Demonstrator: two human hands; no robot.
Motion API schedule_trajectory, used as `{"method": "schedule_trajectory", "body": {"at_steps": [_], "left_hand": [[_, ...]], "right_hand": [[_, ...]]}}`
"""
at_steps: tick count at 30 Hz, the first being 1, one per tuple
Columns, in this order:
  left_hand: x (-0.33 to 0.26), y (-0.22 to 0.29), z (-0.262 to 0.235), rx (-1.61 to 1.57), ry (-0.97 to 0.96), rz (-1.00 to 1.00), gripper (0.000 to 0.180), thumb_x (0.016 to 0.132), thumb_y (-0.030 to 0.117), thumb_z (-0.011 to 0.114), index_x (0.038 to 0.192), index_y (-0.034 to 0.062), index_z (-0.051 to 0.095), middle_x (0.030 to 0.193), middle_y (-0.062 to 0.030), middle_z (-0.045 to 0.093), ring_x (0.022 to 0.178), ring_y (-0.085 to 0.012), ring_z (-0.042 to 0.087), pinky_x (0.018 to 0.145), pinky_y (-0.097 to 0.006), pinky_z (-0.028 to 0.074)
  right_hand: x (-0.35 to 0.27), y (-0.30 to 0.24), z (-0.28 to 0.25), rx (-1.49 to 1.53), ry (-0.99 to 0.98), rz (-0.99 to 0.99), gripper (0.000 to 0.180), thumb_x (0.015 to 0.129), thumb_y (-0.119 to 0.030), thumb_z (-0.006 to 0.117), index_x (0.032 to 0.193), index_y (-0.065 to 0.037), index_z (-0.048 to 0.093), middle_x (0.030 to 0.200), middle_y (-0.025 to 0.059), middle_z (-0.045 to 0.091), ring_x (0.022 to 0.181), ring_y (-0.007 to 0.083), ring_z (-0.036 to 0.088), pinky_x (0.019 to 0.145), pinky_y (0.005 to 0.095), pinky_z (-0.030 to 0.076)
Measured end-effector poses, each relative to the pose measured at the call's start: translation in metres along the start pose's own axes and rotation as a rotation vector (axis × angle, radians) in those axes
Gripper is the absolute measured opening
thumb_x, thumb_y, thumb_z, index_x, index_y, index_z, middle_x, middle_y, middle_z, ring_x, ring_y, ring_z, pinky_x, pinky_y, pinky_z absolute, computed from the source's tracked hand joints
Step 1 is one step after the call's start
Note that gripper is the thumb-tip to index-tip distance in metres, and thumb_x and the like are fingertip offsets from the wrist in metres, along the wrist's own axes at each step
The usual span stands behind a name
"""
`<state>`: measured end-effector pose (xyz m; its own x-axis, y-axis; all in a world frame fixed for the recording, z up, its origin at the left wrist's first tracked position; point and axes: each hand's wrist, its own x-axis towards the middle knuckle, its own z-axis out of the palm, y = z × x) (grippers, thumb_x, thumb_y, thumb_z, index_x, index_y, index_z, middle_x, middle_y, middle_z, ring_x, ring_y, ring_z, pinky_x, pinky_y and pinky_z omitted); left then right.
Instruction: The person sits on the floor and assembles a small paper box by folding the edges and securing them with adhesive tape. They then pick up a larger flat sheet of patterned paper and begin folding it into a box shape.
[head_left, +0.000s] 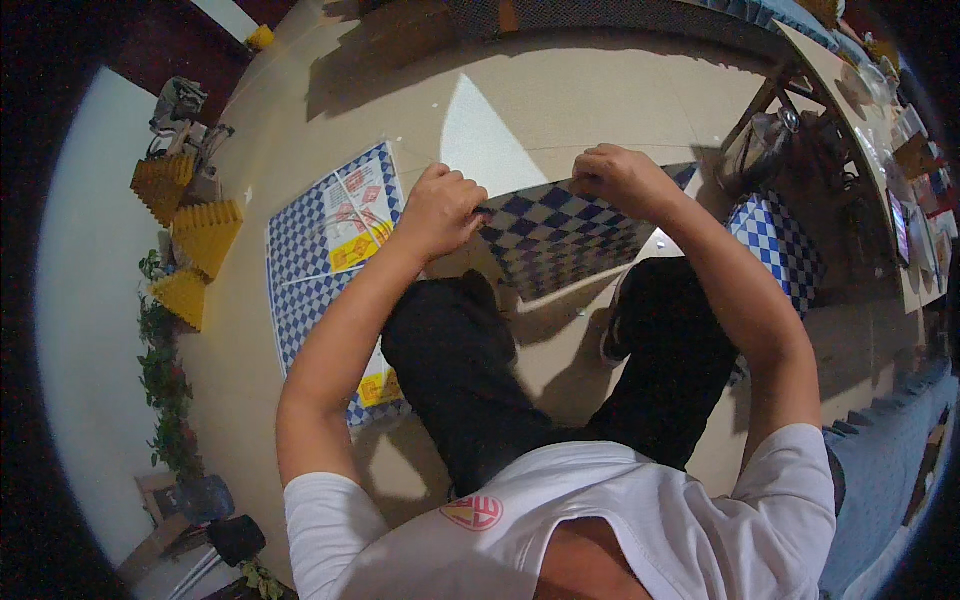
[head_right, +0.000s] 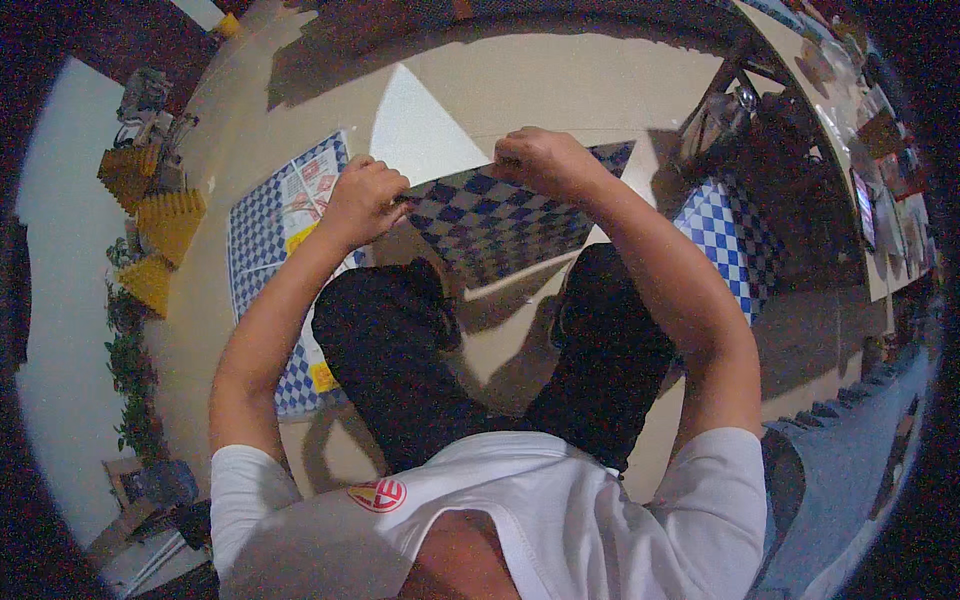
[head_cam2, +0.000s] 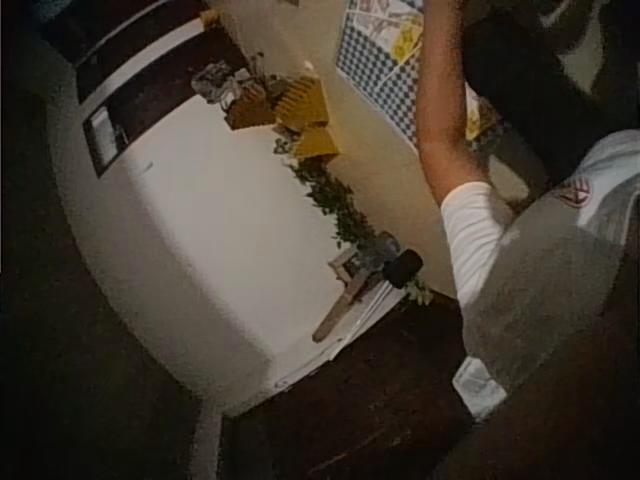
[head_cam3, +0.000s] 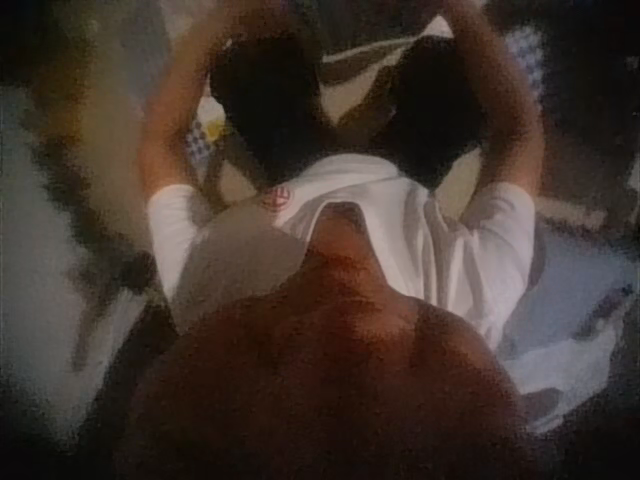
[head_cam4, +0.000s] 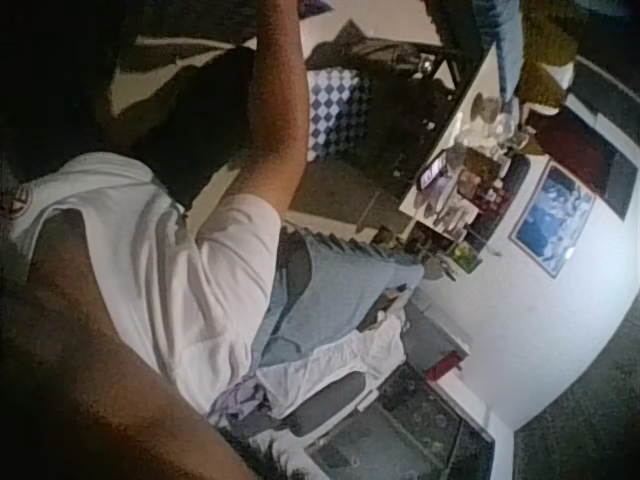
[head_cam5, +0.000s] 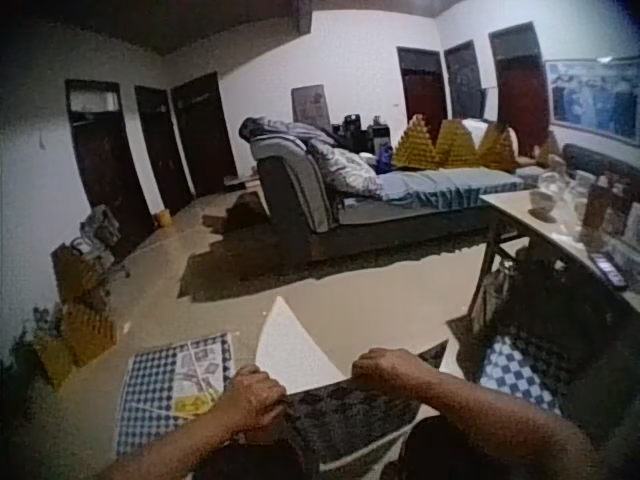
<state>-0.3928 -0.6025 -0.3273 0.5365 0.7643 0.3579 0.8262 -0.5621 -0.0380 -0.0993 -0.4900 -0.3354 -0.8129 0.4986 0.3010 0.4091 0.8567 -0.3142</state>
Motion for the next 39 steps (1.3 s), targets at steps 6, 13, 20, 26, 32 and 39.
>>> {"method": "schedule_trajectory", "body": {"at_steps": [6,13,20,26,32,39], "left_hand": [[-0.008,0.0,0.003,0.045,0.034,-0.165,0.019,0.075,0.023,0.078,0.081,0.0108,0.066,0.081,-0.0066,0.066,0.082,-0.0269,0.061,0.084,-0.041,0.044],[-0.032,-0.008,0.03,-0.182,-0.163,-0.446,0.026,0.09,0.032,0.066,0.092,0.0059,0.068,0.086,-0.0137,0.069,0.086,-0.0364,0.066,0.077,-0.048,0.048],[-0.022,0.001,0.032,-0.42,-0.112,-0.62,0.026,0.095,0.03,0.055,0.092,0.0065,0.066,0.09,-0.0171,0.068,0.087,-0.0407,0.063,0.076,-0.048,0.049],[0.004,0.015,0.043,-0.433,-0.16,-0.679,0.029,0.094,0.034,0.057,0.093,0.0075,0.067,0.089,-0.0163,0.068,0.086,-0.0392,0.065,0.074,-0.046,0.05],[0.01,0.022,0.045,-0.463,-0.242,-0.813,0.03,0.093,0.039,0.059,0.093,0.0097,0.067,0.087,-0.0152,0.069,0.084,-0.0372,0.067,0.073,-0.045,0.05],[0.008,0.027,0.051,-0.395,-0.171,-0.82,0.024,0.093,0.035,0.058,0.101,0.0127,0.065,0.091,-0.0153,0.07,0.089,-0.038,0.067,0.076,-0.046,0.051]], "right_hand": [[0.002,-0.001,0.0,0.147,-0.126,0.191,0.017,0.088,-0.02,0.07,0.092,-0.004,0.066,0.084,0.0135,0.067,0.08,0.0299,0.065,0.073,0.0389,0.051],[0.005,0.012,0.018,0.334,-0.254,0.224,0.023,0.097,-0.024,0.062,0.099,-0.002,0.069,0.084,0.0145,0.069,0.076,0.0241,0.064,0.071,0.0372,0.049],[0.024,0.01,0.025,0.483,-0.473,0.363,0.028,0.1,-0.027,0.056,0.104,-0.002,0.07,0.09,0.0122,0.069,0.088,0.022,0.063,0.081,0.0372,0.05],[0.036,0.017,0.028,0.496,-0.57,0.373,0.03,0.1,-0.026,0.054,0.107,-0.002,0.069,0.095,0.0121,0.07,0.092,0.0238,0.063,0.087,0.038,0.048],[0.037,0.026,0.031,0.506,-0.708,0.434,0.027,0.099,-0.023,0.053,0.108,-0.002,0.068,0.104,0.0129,0.069,0.1,0.0254,0.062,0.091,0.0385,0.047],[0.032,0.026,0.036,0.502,-0.603,0.369,0.021,0.095,-0.014,0.053,0.11,-0.004,0.064,0.104,0.0126,0.068,0.1,0.0237,0.062,0.089,0.0366,0.047]]}}
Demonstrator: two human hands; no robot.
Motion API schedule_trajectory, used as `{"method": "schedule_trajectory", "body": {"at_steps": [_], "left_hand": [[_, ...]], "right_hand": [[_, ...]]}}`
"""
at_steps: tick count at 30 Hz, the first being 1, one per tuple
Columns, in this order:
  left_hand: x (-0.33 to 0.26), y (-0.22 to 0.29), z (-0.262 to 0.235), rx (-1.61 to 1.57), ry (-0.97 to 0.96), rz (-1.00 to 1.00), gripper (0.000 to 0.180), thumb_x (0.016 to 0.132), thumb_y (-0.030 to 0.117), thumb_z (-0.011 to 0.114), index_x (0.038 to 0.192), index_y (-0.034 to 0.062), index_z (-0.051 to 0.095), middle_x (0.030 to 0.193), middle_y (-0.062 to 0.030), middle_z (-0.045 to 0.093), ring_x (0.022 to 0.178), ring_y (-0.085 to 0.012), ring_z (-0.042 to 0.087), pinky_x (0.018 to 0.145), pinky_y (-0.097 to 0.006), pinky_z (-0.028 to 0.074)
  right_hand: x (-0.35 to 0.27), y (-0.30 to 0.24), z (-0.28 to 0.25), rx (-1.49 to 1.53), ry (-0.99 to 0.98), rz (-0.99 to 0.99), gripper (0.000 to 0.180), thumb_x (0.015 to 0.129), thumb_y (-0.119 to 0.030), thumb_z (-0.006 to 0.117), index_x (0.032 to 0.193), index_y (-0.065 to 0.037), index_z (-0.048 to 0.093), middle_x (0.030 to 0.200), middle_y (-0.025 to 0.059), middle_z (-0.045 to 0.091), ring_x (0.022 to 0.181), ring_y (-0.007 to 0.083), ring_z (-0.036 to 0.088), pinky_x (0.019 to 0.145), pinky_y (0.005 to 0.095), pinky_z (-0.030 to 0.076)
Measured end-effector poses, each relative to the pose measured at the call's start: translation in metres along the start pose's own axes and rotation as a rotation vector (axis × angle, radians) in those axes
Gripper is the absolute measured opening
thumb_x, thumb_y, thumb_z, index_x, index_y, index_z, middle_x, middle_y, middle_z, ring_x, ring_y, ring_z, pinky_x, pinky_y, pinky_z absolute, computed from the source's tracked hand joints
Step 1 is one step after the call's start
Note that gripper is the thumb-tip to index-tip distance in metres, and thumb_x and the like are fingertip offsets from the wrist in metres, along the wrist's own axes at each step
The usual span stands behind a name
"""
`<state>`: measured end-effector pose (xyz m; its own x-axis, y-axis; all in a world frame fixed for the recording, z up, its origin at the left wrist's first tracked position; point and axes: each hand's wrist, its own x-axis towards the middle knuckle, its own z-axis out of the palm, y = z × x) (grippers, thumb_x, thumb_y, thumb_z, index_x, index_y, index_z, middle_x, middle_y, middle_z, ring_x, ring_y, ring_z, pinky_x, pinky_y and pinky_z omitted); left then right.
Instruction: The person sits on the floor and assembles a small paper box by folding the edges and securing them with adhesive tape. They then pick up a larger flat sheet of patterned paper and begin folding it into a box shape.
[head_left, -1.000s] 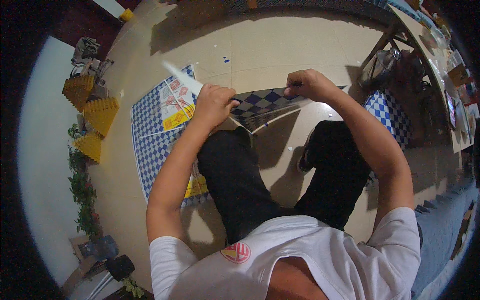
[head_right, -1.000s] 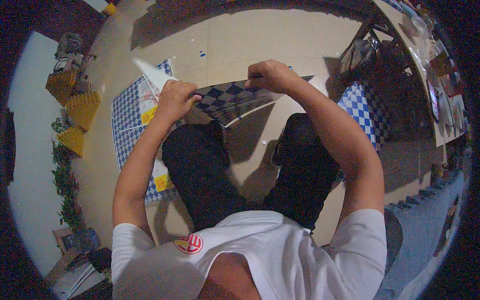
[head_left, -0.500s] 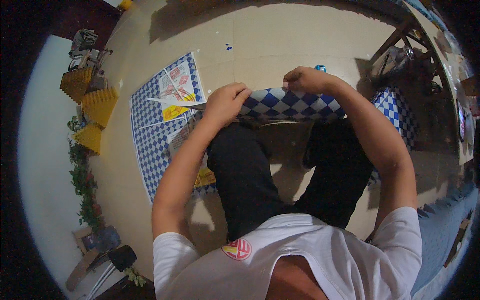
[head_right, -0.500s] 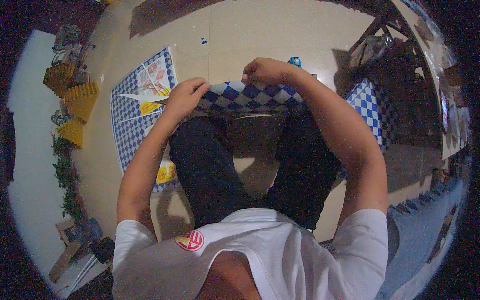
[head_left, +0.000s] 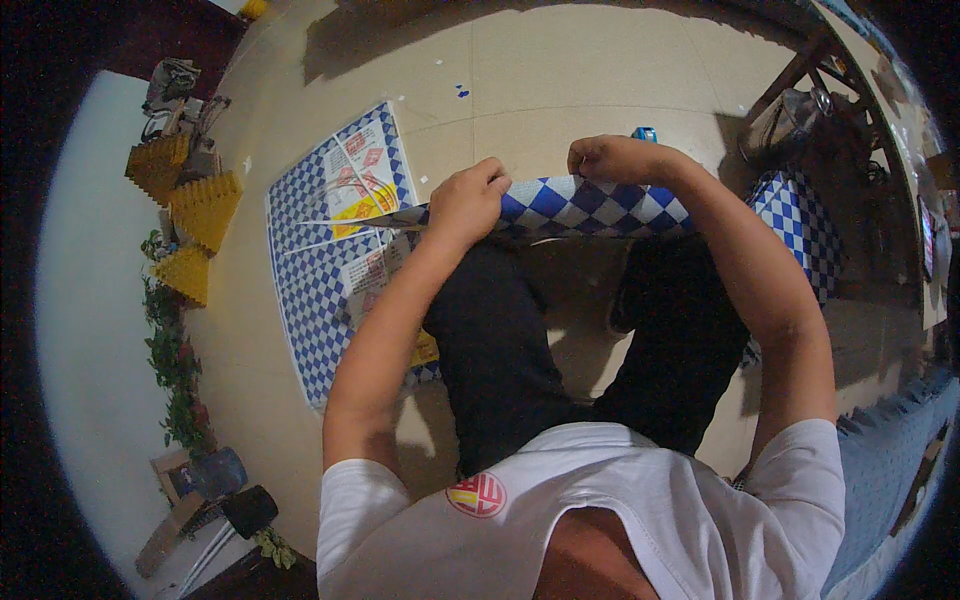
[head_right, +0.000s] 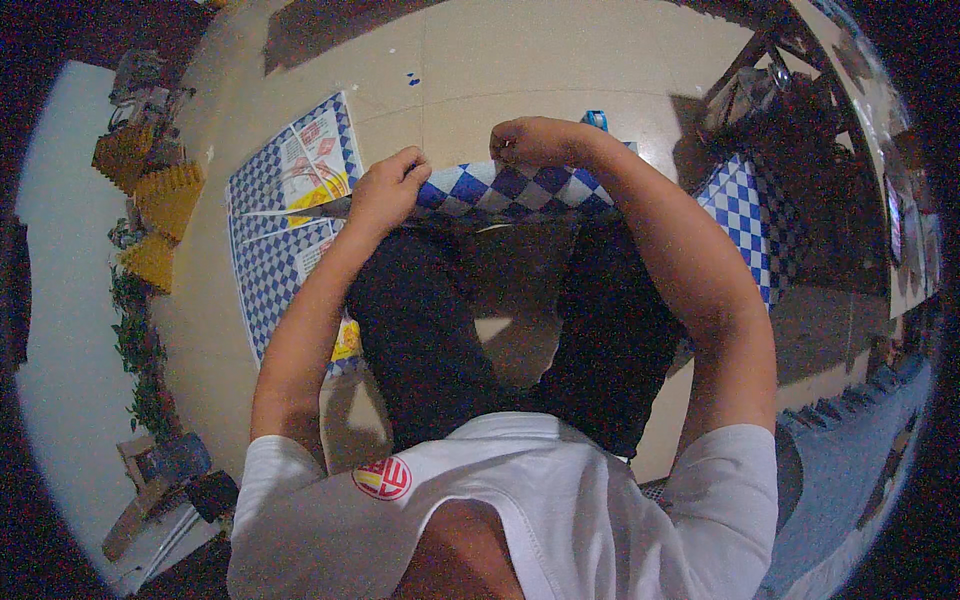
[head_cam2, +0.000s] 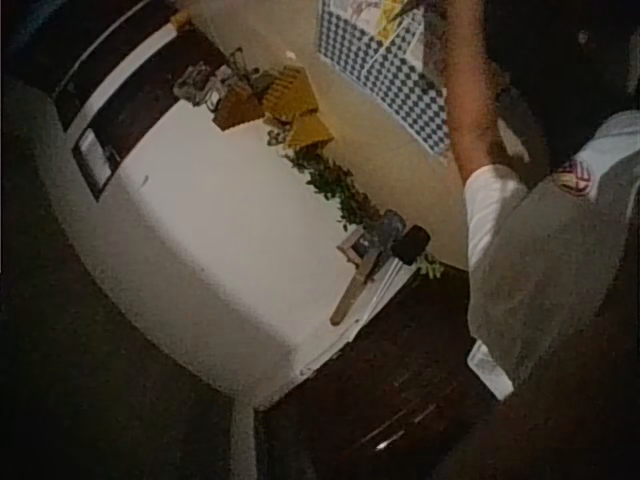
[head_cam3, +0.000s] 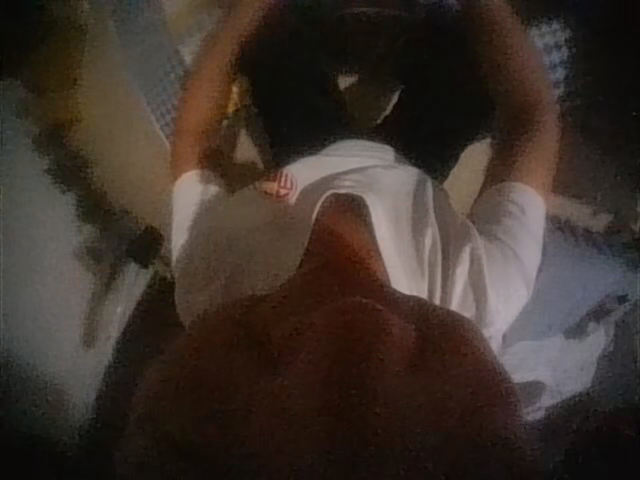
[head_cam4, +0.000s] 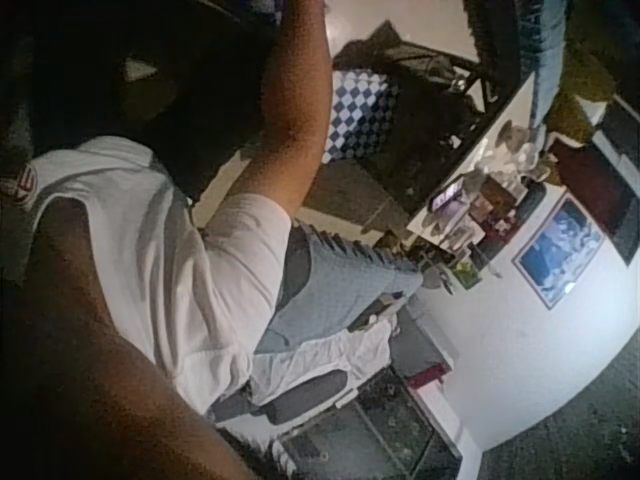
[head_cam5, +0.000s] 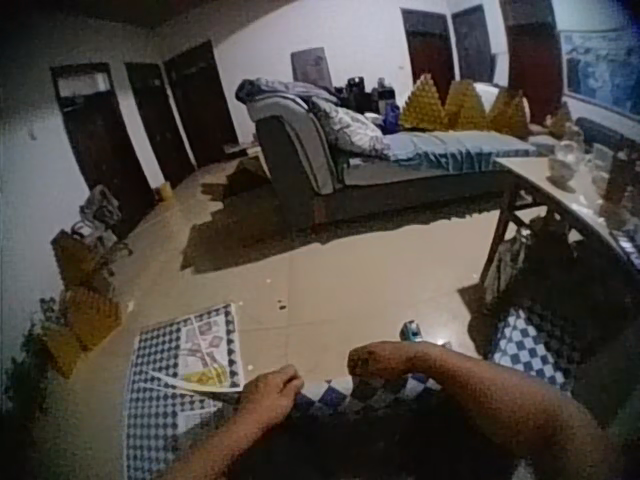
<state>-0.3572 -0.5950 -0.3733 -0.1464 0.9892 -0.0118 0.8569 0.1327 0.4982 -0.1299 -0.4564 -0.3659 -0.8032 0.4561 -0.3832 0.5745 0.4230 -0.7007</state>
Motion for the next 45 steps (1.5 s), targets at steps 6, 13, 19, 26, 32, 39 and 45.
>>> {"method": "schedule_trajectory", "body": {"at_steps": [6,13,19,26,32,39,45], "left_hand": [[0.001,-0.008,0.007,-0.025,0.039,-0.033,0.021,0.092,0.032,0.058,0.102,0.014,0.064,0.093,-0.0146,0.07,0.092,-0.0362,0.067,0.078,-0.045,0.05],[0.004,-0.018,0.009,-0.094,0.103,-0.133,0.016,0.091,0.028,0.057,0.099,0.0169,0.067,0.091,-0.0161,0.07,0.093,-0.0398,0.066,0.079,-0.049,0.05],[0.002,-0.017,0.012,-0.049,0.07,-0.002,0.018,0.094,0.024,0.054,0.1,0.0171,0.069,0.09,-0.0163,0.071,0.093,-0.0384,0.066,0.086,-0.047,0.048],[0.009,-0.024,0.009,0.033,0.05,0.225,0.022,0.097,0.023,0.051,0.11,0.0161,0.067,0.091,-0.018,0.071,0.091,-0.0371,0.066,0.085,-0.047,0.046],[0.009,0.004,0.0,0.255,0.146,0.598,0.026,0.092,0.025,0.06,0.115,0.015,0.066,0.092,-0.0165,0.069,0.089,-0.0365,0.066,0.079,-0.045,0.049],[0.018,-0.001,0.008,0.313,0.131,0.569,0.008,0.085,0.017,0.064,0.085,0.0101,0.066,0.074,-0.0147,0.068,0.07,-0.0376,0.066,0.065,-0.048,0.051],[0.015,-0.006,0.004,0.286,0.15,0.526,0.009,0.086,0.018,0.063,0.09,0.0113,0.069,0.077,-0.0157,0.069,0.072,-0.0392,0.067,0.065,-0.05,0.052]], "right_hand": [[-0.007,-0.013,0.002,-0.019,0.092,-0.054,0.022,0.092,-0.013,0.057,0.112,-0.006,0.063,0.104,0.0145,0.067,0.098,0.0256,0.063,0.084,0.0386,0.05],[-0.014,-0.02,0.028,-0.602,0.396,-0.376,0.05,0.075,-0.019,0.081,0.12,-0.011,0.061,0.106,0.0144,0.064,0.099,0.034,0.064,0.084,0.0433,0.054],[-0.01,-0.019,0.025,-0.592,0.361,-0.353,0.05,0.074,-0.022,0.082,0.119,-0.011,0.063,0.102,0.0132,0.065,0.096,0.0334,0.065,0.082,0.0434,0.053],[-0.004,-0.014,0.018,-0.514,0.357,-0.399,0.026,0.083,-0.024,0.073,0.105,-0.01,0.071,0.094,0.0125,0.065,0.09,0.0329,0.066,0.077,0.0437,0.053],[0.004,-0.009,0.018,-0.632,0.452,-0.491,0.015,0.083,-0.022,0.07,0.091,-0.01,0.072,0.087,0.0096,0.066,0.081,0.0306,0.066,0.071,0.0436,0.052],[0.008,-0.018,0.012,-0.737,0.439,-0.552,0.013,0.082,-0.02,0.067,0.088,-0.011,0.072,0.093,0.0077,0.068,0.091,0.0292,0.065,0.087,0.0444,0.048],[-0.013,0.019,-0.03,-0.774,0.58,-0.561,0.012,0.077,-0.019,0.071,0.085,-0.011,0.075,0.126,0.0105,0.065,0.129,0.0274,0.052,0.112,0.0449,0.037]]}}
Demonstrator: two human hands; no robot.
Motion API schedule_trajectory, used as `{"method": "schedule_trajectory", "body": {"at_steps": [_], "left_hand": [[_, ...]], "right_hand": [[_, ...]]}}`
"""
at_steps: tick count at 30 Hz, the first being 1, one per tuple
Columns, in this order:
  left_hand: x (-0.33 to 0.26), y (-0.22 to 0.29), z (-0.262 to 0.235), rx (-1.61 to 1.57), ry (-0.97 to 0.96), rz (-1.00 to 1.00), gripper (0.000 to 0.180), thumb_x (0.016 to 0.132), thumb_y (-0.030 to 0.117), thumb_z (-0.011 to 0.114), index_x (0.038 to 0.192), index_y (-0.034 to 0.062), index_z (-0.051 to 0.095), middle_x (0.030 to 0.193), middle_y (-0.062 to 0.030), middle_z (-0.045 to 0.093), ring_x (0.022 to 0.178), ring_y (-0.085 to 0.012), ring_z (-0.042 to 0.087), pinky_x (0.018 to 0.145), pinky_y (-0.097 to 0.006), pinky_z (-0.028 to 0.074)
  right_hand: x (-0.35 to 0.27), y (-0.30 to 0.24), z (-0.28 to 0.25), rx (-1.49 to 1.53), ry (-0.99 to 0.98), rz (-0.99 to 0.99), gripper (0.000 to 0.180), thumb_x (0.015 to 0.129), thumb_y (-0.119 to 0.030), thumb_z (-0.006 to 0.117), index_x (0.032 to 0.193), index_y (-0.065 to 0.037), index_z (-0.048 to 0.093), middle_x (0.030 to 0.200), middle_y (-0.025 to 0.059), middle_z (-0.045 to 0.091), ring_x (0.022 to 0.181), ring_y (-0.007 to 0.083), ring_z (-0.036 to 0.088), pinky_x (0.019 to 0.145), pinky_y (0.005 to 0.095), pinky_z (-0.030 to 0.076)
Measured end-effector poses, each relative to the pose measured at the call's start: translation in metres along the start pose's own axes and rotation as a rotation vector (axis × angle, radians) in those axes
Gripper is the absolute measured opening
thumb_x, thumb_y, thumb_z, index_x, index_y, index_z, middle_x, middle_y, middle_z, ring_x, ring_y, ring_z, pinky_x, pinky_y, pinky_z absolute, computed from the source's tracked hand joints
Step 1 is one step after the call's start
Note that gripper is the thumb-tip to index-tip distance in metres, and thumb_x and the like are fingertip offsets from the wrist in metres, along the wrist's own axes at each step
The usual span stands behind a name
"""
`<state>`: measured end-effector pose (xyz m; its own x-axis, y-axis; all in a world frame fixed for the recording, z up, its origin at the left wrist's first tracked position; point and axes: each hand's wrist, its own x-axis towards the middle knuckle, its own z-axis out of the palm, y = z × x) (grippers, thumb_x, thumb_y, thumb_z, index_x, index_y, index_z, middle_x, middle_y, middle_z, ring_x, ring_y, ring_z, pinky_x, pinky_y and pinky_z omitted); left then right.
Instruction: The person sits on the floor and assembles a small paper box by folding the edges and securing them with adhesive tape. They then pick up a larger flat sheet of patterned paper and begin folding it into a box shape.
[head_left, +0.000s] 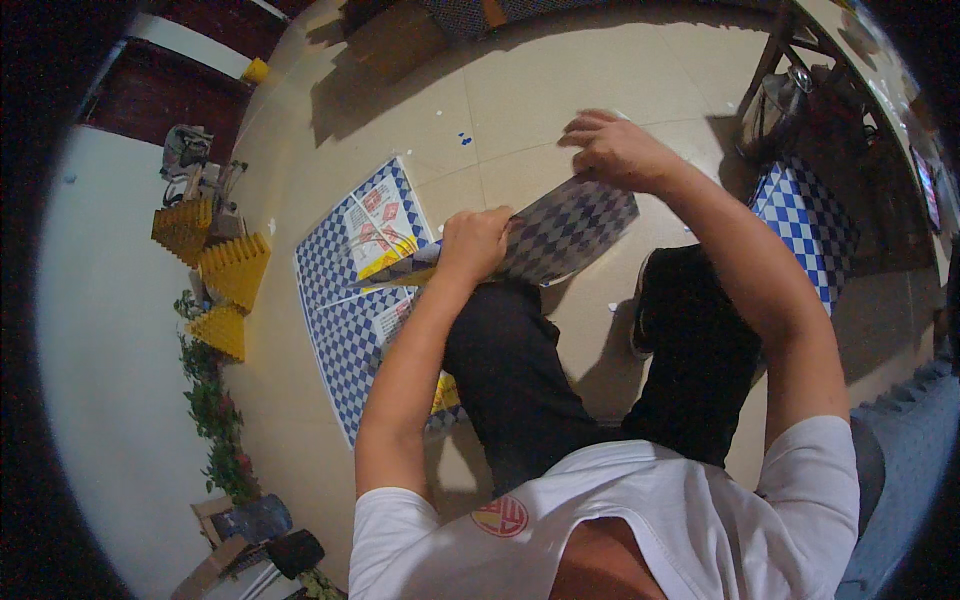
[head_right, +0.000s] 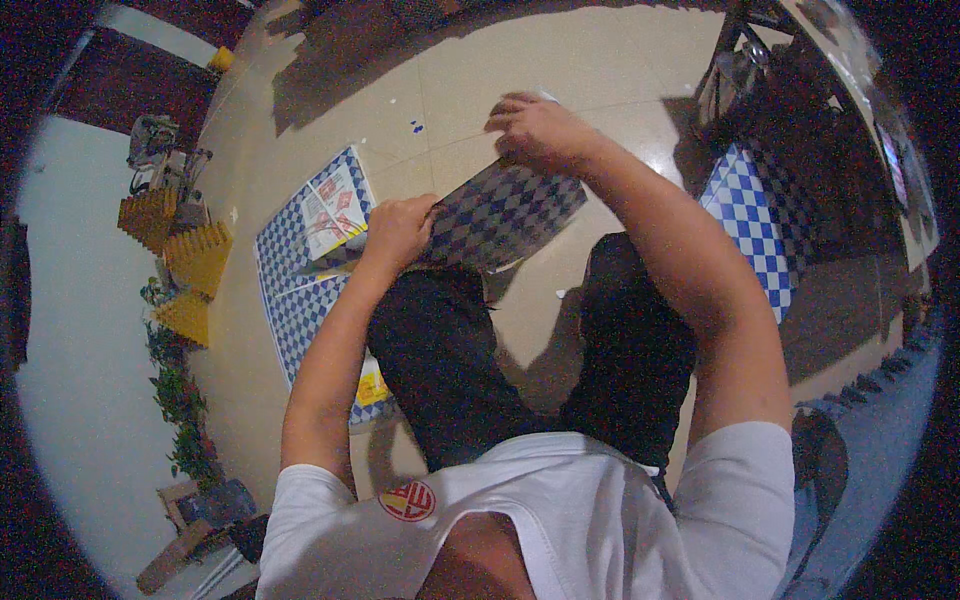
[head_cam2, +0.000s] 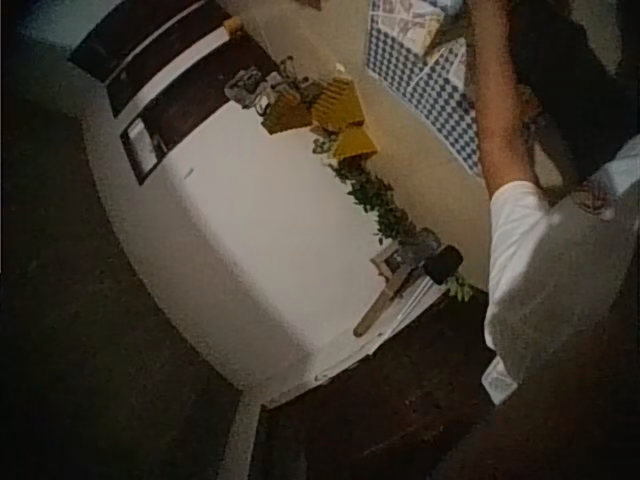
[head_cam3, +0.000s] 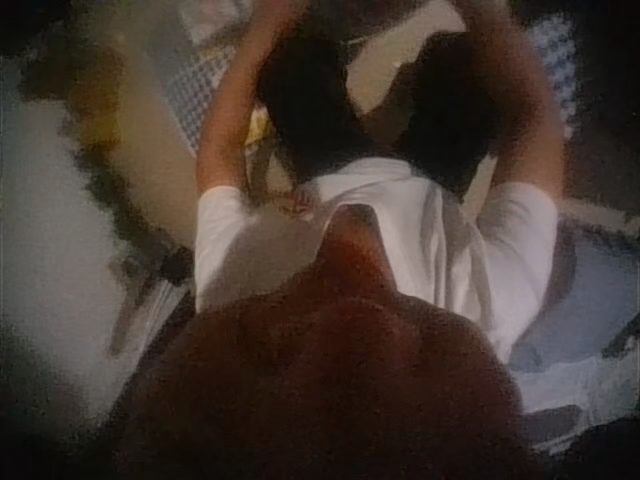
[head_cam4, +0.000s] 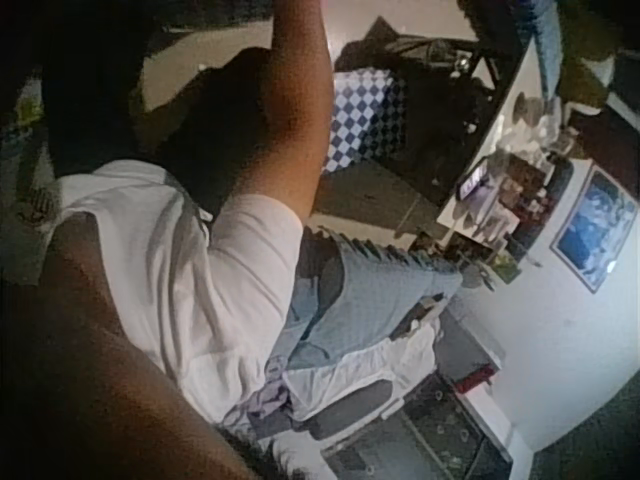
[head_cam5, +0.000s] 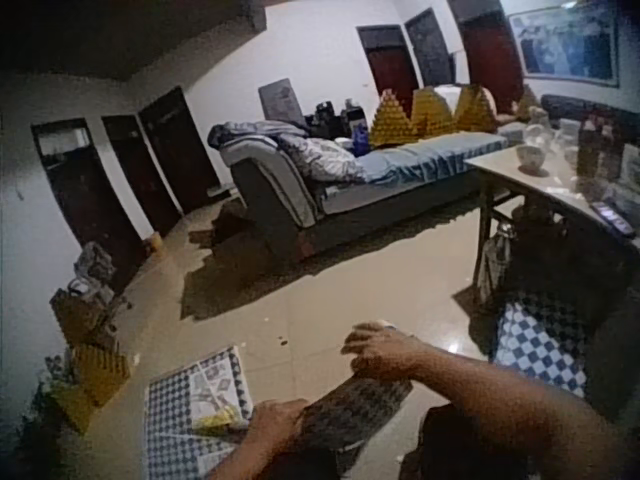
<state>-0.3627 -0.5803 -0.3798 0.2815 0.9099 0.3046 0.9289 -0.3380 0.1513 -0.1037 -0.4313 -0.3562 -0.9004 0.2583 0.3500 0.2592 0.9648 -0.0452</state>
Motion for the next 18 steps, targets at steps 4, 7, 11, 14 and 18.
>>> {"method": "schedule_trajectory", "body": {"at_steps": [4,7,11,14,18], "left_hand": [[-0.005,-0.005,-0.002,0.041,-0.08,-0.081,0.016,0.089,0.022,0.062,0.099,0.0131,0.07,0.082,-0.0154,0.07,0.076,-0.0395,0.067,0.066,-0.05,0.052],[-0.003,-0.005,0.0,0.018,-0.034,-0.084,0.013,0.088,0.021,0.062,0.089,0.0096,0.068,0.077,-0.0178,0.068,0.073,-0.0392,0.067,0.064,-0.051,0.052],[-0.002,-0.002,0.004,0.056,-0.08,-0.085,0.016,0.09,0.022,0.062,0.084,0.0083,0.066,0.075,-0.0184,0.068,0.072,-0.0385,0.068,0.064,-0.051,0.051],[0.004,0.005,0.009,0.016,-0.039,-0.029,0.019,0.091,0.027,0.061,0.09,0.0095,0.068,0.077,-0.016,0.069,0.074,-0.0383,0.068,0.064,-0.052,0.051],[-0.009,0.004,-0.008,-0.133,0.008,-0.088,0.021,0.092,0.03,0.061,0.101,0.0129,0.07,0.09,-0.0112,0.071,0.084,-0.036,0.067,0.072,-0.049,0.051]], "right_hand": [[-0.038,0.031,-0.019,-0.275,-0.017,0.348,0.01,0.081,-0.016,0.068,0.087,-0.011,0.075,0.14,0.0104,0.057,0.138,0.0273,0.044,0.119,0.0474,0.026],[-0.045,0.017,-0.032,-0.505,0.077,0.522,0.035,0.083,-0.003,0.061,0.117,-0.011,0.069,0.145,0.0118,0.053,0.14,0.0305,0.042,0.119,0.0479,0.028],[0.006,-0.047,-0.022,0.033,0.173,0.173,0.062,0.08,0.0,0.062,0.14,-0.011,0.051,0.14,0.0157,0.055,0.137,0.0329,0.045,0.117,0.0452,0.034],[0.028,-0.057,0.009,-0.095,0.067,-0.004,0.037,0.08,-0.008,0.065,0.116,-0.01,0.064,0.117,0.0112,0.067,0.116,0.0314,0.061,0.103,0.0438,0.046],[0.03,-0.053,0.014,-0.026,-0.106,0.118,0.01,0.081,-0.015,0.064,0.089,-0.009,0.064,0.089,0.0089,0.069,0.091,0.032,0.067,0.083,0.0437,0.052]]}}
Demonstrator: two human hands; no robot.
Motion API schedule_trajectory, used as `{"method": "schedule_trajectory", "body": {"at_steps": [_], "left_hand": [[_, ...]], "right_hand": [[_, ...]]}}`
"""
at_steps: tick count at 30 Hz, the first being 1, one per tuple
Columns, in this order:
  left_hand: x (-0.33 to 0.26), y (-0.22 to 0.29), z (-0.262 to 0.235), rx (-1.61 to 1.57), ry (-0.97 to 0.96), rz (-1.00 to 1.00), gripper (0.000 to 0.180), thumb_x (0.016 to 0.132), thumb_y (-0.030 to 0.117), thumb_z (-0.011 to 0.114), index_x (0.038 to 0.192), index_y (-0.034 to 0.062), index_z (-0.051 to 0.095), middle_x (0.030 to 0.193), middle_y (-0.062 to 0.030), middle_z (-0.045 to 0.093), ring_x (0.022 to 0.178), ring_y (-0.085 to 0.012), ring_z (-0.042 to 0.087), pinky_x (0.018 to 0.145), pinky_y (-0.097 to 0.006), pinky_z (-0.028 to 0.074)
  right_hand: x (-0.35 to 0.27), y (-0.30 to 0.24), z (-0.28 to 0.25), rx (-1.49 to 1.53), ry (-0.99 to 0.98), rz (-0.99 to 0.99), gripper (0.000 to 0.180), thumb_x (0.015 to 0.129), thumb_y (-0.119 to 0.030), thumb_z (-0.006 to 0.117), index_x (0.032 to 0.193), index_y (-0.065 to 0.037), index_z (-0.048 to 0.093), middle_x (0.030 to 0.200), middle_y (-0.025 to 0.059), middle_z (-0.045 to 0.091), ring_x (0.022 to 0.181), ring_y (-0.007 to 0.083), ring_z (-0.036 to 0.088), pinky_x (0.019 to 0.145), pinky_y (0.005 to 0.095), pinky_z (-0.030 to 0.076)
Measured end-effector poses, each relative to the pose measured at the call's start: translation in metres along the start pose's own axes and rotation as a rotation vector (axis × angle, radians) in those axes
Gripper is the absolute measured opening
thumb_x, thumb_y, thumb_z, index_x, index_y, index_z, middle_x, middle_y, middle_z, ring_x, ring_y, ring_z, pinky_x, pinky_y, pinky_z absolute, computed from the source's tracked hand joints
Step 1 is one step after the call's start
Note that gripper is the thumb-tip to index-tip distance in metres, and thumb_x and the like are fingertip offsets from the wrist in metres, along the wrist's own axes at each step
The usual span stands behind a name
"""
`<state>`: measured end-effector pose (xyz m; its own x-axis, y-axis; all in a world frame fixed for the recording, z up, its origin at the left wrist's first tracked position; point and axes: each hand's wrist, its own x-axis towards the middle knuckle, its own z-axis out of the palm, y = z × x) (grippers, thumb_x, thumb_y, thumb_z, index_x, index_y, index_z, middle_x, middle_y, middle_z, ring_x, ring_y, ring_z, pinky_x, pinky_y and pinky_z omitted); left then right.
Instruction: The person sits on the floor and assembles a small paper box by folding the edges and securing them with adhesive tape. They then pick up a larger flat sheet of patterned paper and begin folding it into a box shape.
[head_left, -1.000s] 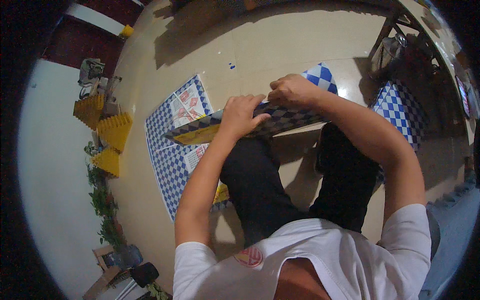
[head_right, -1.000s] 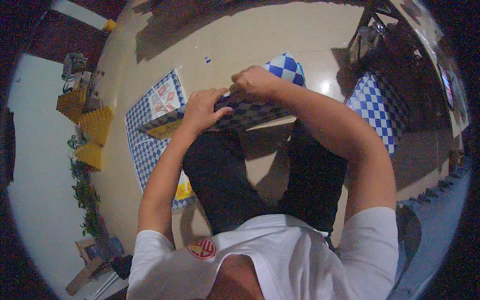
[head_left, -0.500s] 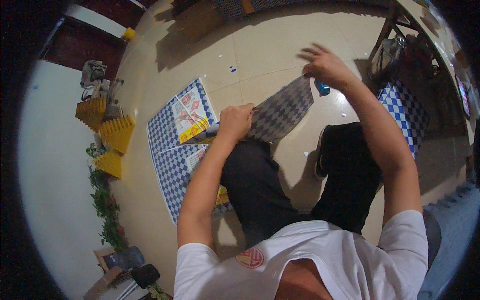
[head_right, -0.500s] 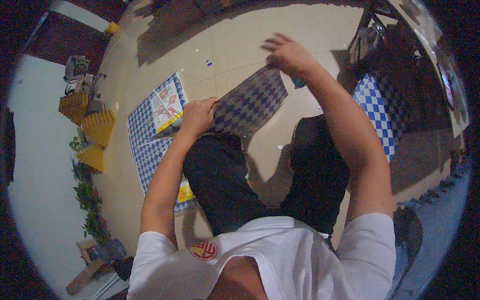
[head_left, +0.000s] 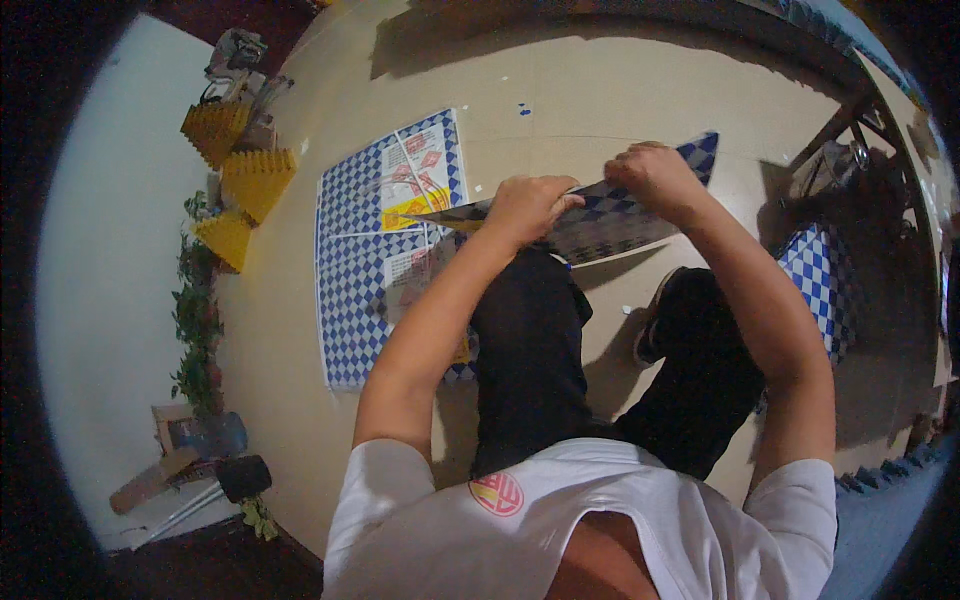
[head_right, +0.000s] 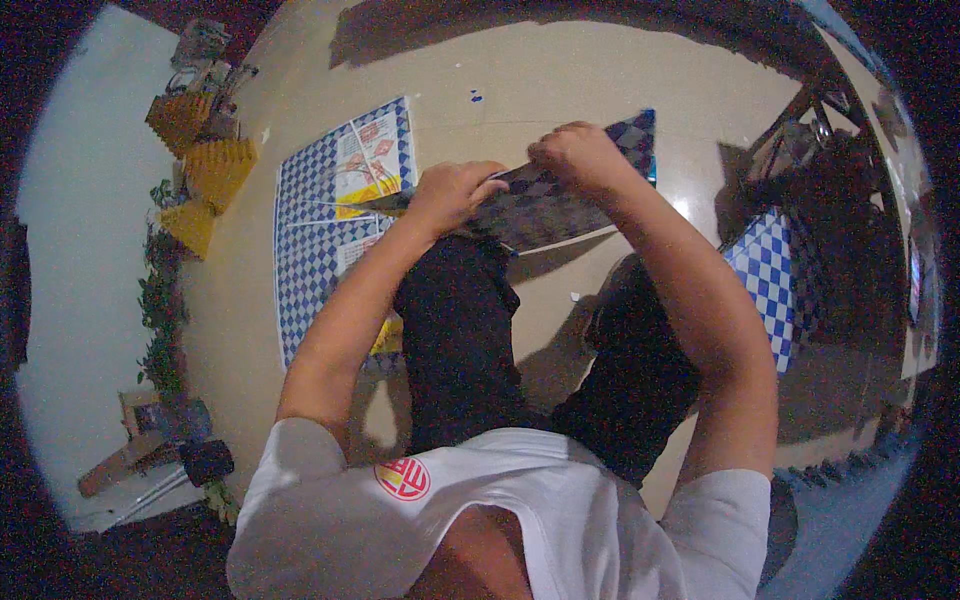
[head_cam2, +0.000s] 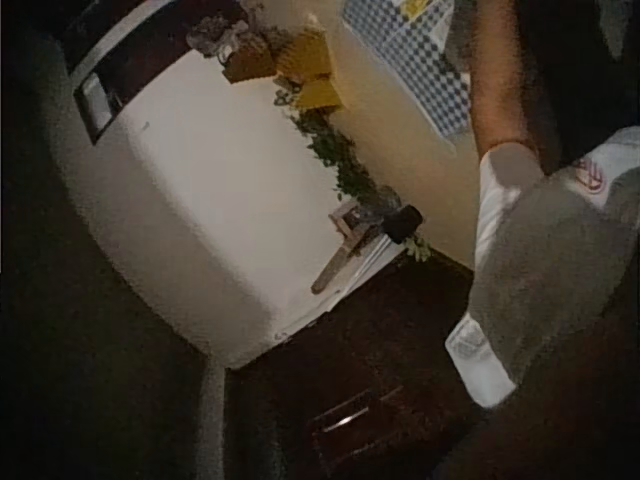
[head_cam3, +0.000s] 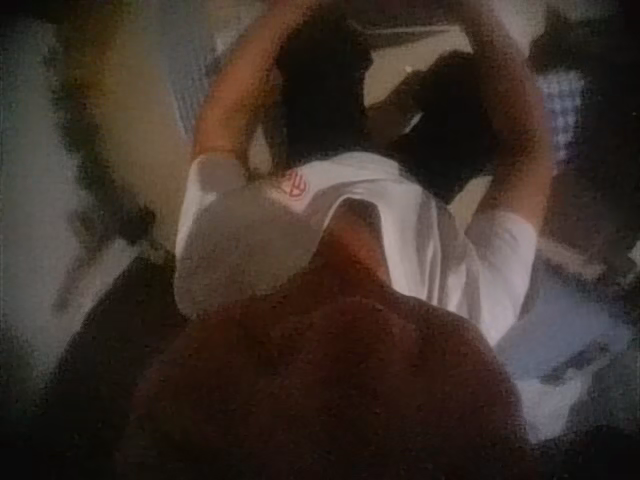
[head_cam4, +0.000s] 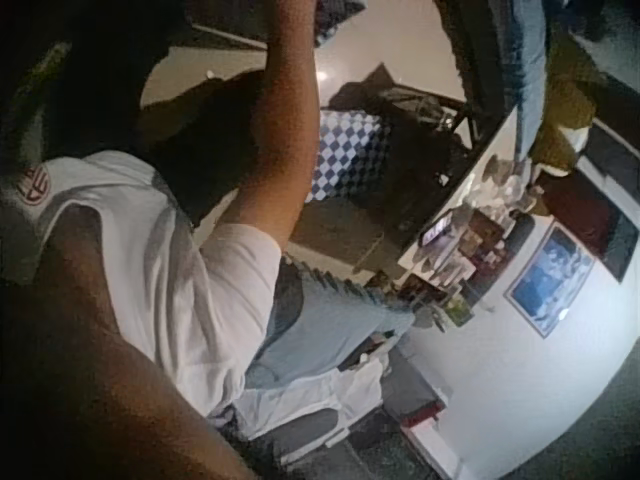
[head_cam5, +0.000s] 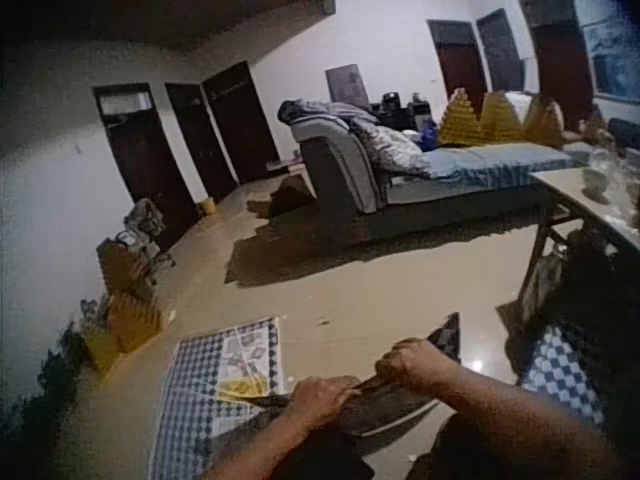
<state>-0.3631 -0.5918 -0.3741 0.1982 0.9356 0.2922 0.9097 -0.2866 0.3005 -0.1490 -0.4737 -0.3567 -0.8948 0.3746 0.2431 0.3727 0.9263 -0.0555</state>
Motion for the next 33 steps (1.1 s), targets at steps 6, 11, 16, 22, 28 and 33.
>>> {"method": "schedule_trajectory", "body": {"at_steps": [6,11,16,22,28,33], "left_hand": [[-0.038,-0.037,-0.015,-0.057,0.252,-0.056,0.017,0.09,0.023,0.065,0.101,0.0114,0.07,0.092,-0.0076,0.068,0.091,-0.0315,0.064,0.081,-0.042,0.048],[-0.033,-0.045,-0.01,-0.099,0.189,-0.205,0.017,0.089,0.023,0.064,0.091,0.0078,0.071,0.091,-0.0087,0.069,0.089,-0.0313,0.065,0.08,-0.042,0.046],[-0.02,-0.044,-0.003,-0.061,0.142,-0.312,0.021,0.087,0.029,0.064,0.089,0.0107,0.073,0.093,-0.0056,0.071,0.094,-0.0287,0.064,0.085,-0.045,0.041],[-0.006,-0.037,0.005,0.017,0.131,-0.345,0.026,0.088,0.035,0.064,0.094,0.0121,0.073,0.095,-0.0076,0.072,0.096,-0.0308,0.065,0.089,-0.046,0.042],[-0.005,-0.042,0.01,-0.033,0.031,-0.485,0.026,0.089,0.036,0.063,0.096,0.0134,0.074,0.098,-0.0079,0.072,0.099,-0.0306,0.064,0.089,-0.046,0.043],[-0.01,-0.039,0.014,-0.076,0.168,-0.411,0.022,0.089,0.033,0.06,0.092,0.0154,0.074,0.09,-0.0074,0.071,0.097,-0.0283,0.063,0.092,-0.045,0.039]], "right_hand": [[-0.034,0.044,-0.006,0.239,-0.063,0.251,0.013,0.085,-0.018,0.06,0.09,-0.01,0.07,0.086,0.0157,0.07,0.086,0.0371,0.068,0.073,0.0455,0.052],[-0.039,0.057,-0.006,0.264,-0.139,0.23,0.022,0.087,-0.016,0.064,0.108,-0.009,0.07,0.102,0.0134,0.071,0.093,0.034,0.069,0.079,0.0417,0.054],[-0.008,-0.01,-0.009,0.265,0.024,0.104,0.044,0.088,-0.021,0.066,0.131,-0.016,0.059,0.121,0.0107,0.067,0.102,0.0319,0.068,0.083,0.0427,0.055],[0.014,-0.024,0.022,0.114,0.076,-0.044,0.057,0.082,-0.017,0.072,0.136,-0.013,0.055,0.123,0.0103,0.066,0.103,0.0302,0.068,0.086,0.0404,0.055],[0.02,-0.022,0.03,0.032,0.054,-0.108,0.057,0.082,-0.028,0.073,0.134,-0.011,0.056,0.117,0.0124,0.068,0.101,0.031,0.068,0.085,0.0403,0.055],[0.024,-0.024,0.028,0.049,-0.066,-0.06,0.044,0.082,-0.03,0.073,0.119,-0.009,0.063,0.104,0.0117,0.071,0.093,0.0312,0.069,0.079,0.042,0.055]]}}
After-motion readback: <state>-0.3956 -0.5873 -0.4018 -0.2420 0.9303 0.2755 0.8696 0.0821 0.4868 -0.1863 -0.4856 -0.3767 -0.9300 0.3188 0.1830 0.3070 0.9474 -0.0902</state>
